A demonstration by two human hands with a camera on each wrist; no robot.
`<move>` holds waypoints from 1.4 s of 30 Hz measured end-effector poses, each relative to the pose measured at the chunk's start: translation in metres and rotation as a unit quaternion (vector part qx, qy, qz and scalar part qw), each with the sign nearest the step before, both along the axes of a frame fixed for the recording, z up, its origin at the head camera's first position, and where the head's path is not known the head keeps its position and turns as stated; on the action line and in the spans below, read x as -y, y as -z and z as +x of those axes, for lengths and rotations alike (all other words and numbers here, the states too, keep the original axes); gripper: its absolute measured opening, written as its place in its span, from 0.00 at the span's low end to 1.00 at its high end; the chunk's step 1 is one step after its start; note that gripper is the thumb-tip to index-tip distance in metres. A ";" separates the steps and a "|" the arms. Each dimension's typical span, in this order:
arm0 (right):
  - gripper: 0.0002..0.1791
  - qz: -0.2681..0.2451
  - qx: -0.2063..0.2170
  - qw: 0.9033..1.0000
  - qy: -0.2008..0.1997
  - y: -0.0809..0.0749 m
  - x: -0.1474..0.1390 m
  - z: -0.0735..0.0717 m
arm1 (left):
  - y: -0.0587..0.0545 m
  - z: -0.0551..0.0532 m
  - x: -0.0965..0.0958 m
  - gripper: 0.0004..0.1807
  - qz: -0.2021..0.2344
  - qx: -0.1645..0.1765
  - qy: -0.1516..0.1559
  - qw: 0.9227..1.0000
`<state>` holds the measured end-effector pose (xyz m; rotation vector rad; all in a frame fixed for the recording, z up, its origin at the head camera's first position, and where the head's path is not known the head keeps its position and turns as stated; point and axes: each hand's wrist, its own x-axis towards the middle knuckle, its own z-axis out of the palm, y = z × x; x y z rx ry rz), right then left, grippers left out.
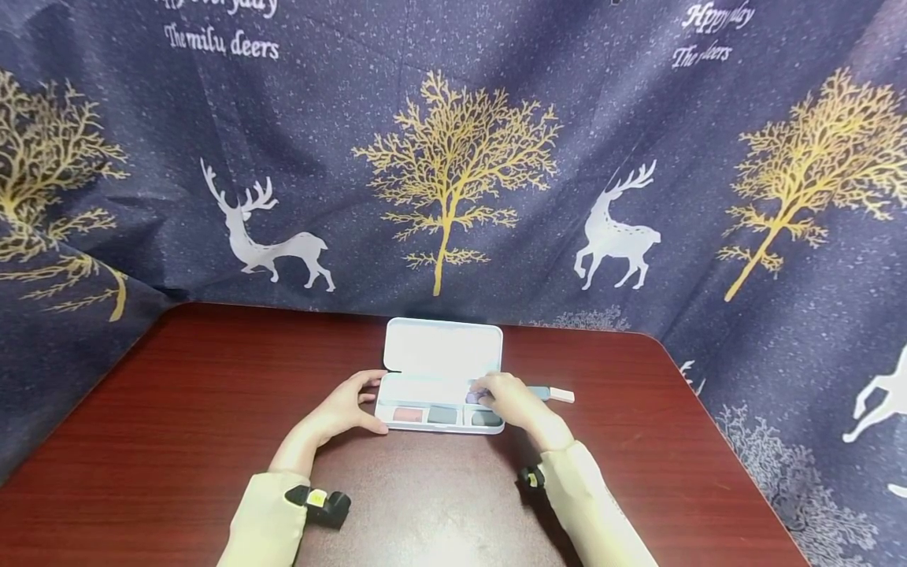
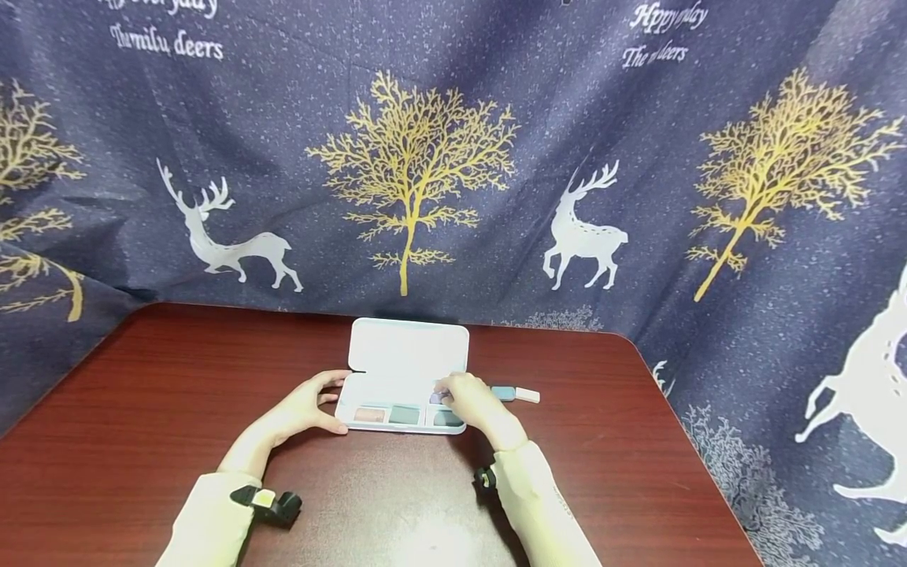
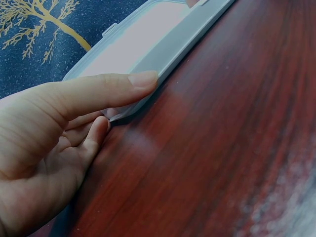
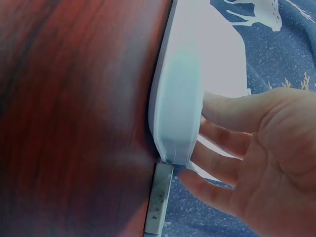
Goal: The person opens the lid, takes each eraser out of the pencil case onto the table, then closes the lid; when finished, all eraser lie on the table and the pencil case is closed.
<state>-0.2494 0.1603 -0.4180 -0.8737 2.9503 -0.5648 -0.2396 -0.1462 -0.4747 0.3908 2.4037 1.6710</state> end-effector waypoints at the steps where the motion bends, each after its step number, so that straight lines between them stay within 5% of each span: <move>1: 0.09 0.000 -0.001 1.000 0.000 0.000 0.000 0.000 | 0.000 0.000 0.000 0.54 0.000 0.000 0.000 1.000; 21: 0.04 -0.019 0.017 0.999 0.039 0.002 -0.001 -0.003 | -0.001 0.000 -0.001 0.54 0.001 0.003 0.003 1.000; 42: 0.03 -0.041 -0.001 0.999 0.030 -0.004 -0.006 -0.005 | -0.002 0.001 -0.001 0.53 0.000 -0.003 0.001 1.000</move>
